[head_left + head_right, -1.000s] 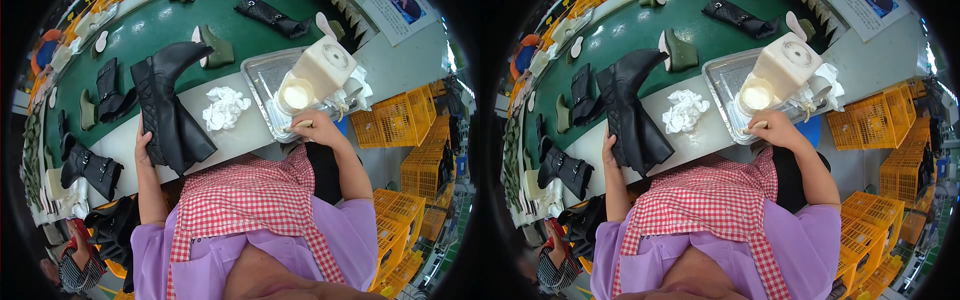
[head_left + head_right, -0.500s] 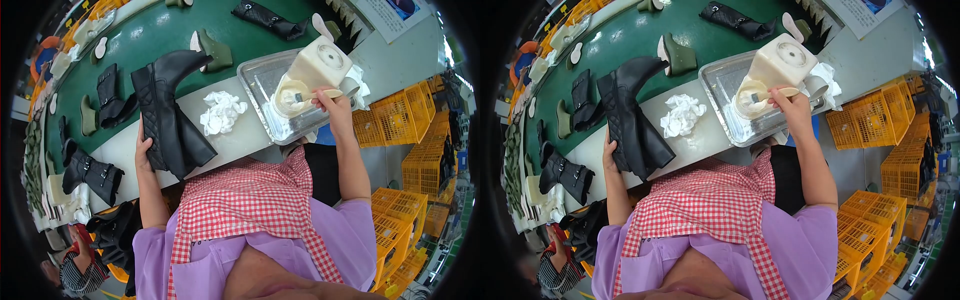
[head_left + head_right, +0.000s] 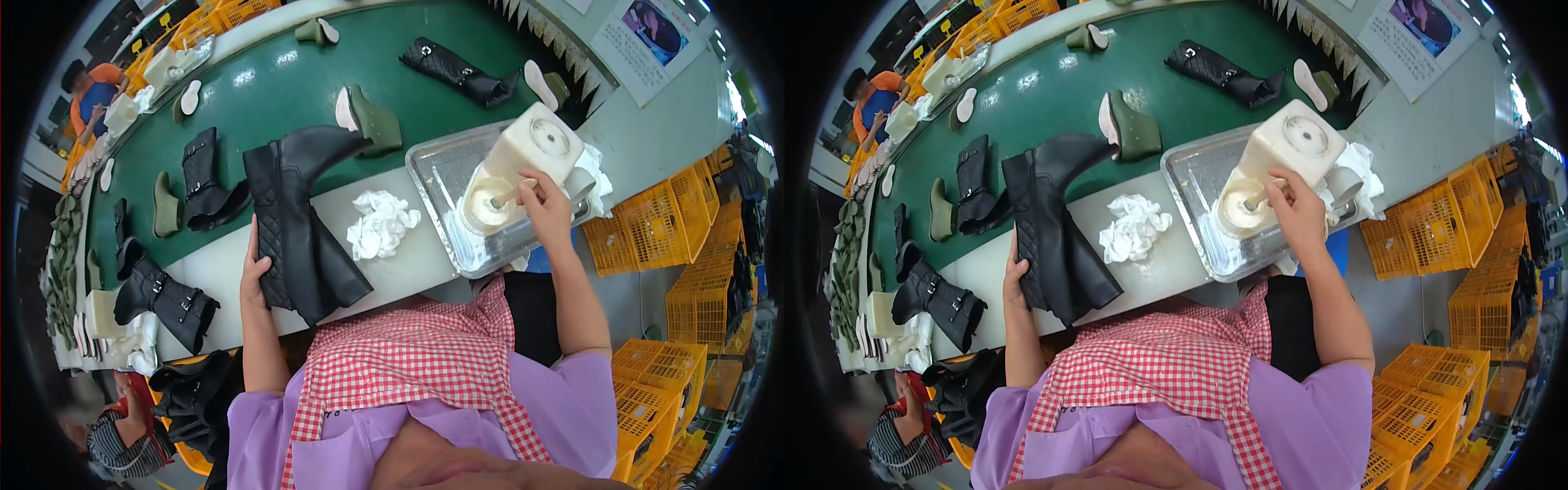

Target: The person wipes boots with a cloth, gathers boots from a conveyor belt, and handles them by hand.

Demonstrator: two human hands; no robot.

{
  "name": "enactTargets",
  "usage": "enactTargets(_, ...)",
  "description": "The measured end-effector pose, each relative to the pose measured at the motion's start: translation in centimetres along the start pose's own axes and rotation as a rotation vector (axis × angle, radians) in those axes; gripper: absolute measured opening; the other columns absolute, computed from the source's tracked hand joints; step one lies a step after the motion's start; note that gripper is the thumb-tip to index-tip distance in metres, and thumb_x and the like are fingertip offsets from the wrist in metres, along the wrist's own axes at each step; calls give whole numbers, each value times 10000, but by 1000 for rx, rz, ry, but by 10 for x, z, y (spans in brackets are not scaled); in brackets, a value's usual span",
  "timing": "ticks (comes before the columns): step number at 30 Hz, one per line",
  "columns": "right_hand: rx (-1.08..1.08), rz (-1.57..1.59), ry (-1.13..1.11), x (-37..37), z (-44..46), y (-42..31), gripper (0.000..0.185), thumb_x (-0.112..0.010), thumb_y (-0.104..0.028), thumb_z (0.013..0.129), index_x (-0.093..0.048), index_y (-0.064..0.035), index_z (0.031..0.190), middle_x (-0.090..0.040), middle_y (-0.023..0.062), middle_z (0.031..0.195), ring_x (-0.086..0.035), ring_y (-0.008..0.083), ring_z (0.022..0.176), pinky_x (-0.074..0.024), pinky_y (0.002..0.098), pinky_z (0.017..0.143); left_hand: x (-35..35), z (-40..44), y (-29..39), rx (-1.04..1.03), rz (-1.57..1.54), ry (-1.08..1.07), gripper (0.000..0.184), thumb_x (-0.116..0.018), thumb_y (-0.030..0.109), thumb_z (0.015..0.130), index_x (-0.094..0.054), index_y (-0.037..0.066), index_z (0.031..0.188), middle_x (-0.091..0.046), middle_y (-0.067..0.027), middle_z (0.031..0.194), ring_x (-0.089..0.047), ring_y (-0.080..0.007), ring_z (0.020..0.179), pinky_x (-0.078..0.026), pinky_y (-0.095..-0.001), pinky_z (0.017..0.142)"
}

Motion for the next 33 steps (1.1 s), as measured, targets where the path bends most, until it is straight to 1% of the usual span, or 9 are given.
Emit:
enactTargets(4, 93, -96, 82, -1, -2, -3, 271, -594, -121, 915, -619, -64, 1179, -621, 25, 716, -572, 62, 653, -448, 228, 583, -5, 0, 1, -8, -15, -3, 1012, -737, 148, 678, -168, 36, 1507, -407, -205, 1427, -511, -333, 1244, -421, -416, 1060)
enactTargets(7, 266, -340, 155, -5, -1, -8, 295, -596, -131, 906, -610, -83, 1196, -642, 76, 718, -633, 141, 648, -487, 285, 597, -7, 0, 2, 7, -72, 9, 1033, -728, 103, 643, -177, 71, 1517, -411, -193, 1433, -514, -328, 1243, -435, -419, 1040)
enactTargets(9, 360, -570, 160, -8, 0, -9, 325, -644, -172, 863, -619, -76, 1173, -650, 144, 736, -649, 291, 665, -506, 390, 616, -5, 1, 1, -3, -47, 1, 1010, -724, 124, 671, -167, 44, 1510, -417, -207, 1420, -523, -334, 1231, -434, -419, 1048)
enactTargets(12, 354, -659, 157, -8, 2, -17, 316, -646, -187, 861, -616, -76, 1156, -661, 149, 755, -648, 324, 679, -498, 426, 614, -6, 0, 1, -2, -51, 5, 1010, -719, 118, 669, -165, 46, 1511, -414, -208, 1423, -526, -334, 1228, -441, -422, 1041)
enactTargets(19, 463, -518, 394, 17, -13, -82, 260, -672, -103, 834, -648, -44, 1086, -651, 116, 720, -598, 246, 572, -474, 349, 541, -9, -1, 3, -12, -52, 8, 1005, -713, 113, 674, -162, 51, 1512, -416, -211, 1420, -528, -337, 1226, -451, -426, 1031)
enactTargets(22, 485, -200, 174, 19, -25, -123, 233, -678, -67, 818, -666, -36, 1049, -645, 99, 728, -571, 209, 549, -453, 311, 517, -6, 0, 1, 14, -75, -27, 1019, -697, 83, 663, -152, 89, 1524, -388, -209, 1446, -502, -341, 1254, -437, -430, 1038)
enactTargets(24, 798, -91, -174, 13, -35, -164, 198, -671, -53, 820, -674, -33, 1017, -650, 94, 772, -564, 202, 551, -439, 319, 507, -8, 0, 0, 35, -86, -44, 1012, -688, 84, 666, -149, 90, 1523, -392, -208, 1444, -506, -349, 1249, -442, -439, 1035)
enactTargets(28, 1257, -120, -412, 9, -61, -216, 225, -658, -73, 713, -667, -6, 928, -583, 49, 712, -515, 165, 568, -370, 299, 460, -3, 2, -4, 49, -63, -27, 1019, -689, 93, 668, -137, 92, 1525, -394, -209, 1441, -509, -356, 1244, -446, -447, 1033)
enactTargets(33, 1501, 100, -133, 7, -87, -219, 298, -647, -146, 668, -716, -95, 954, -520, 6, 695, -457, 128, 607, -297, 250, 469, -7, 3, -6, 100, -66, -53, 1006, -694, 127, 684, -134, 84, 1519, -411, -216, 1422, -512, -362, 1236, -457, -462, 1024)
Point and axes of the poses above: each hand's wrist, its own z-axis towards the middle knuckle, its own x-axis out of the back of the hand, y = z × x, the point moved 3 cm from there along z, towards the middle knuckle
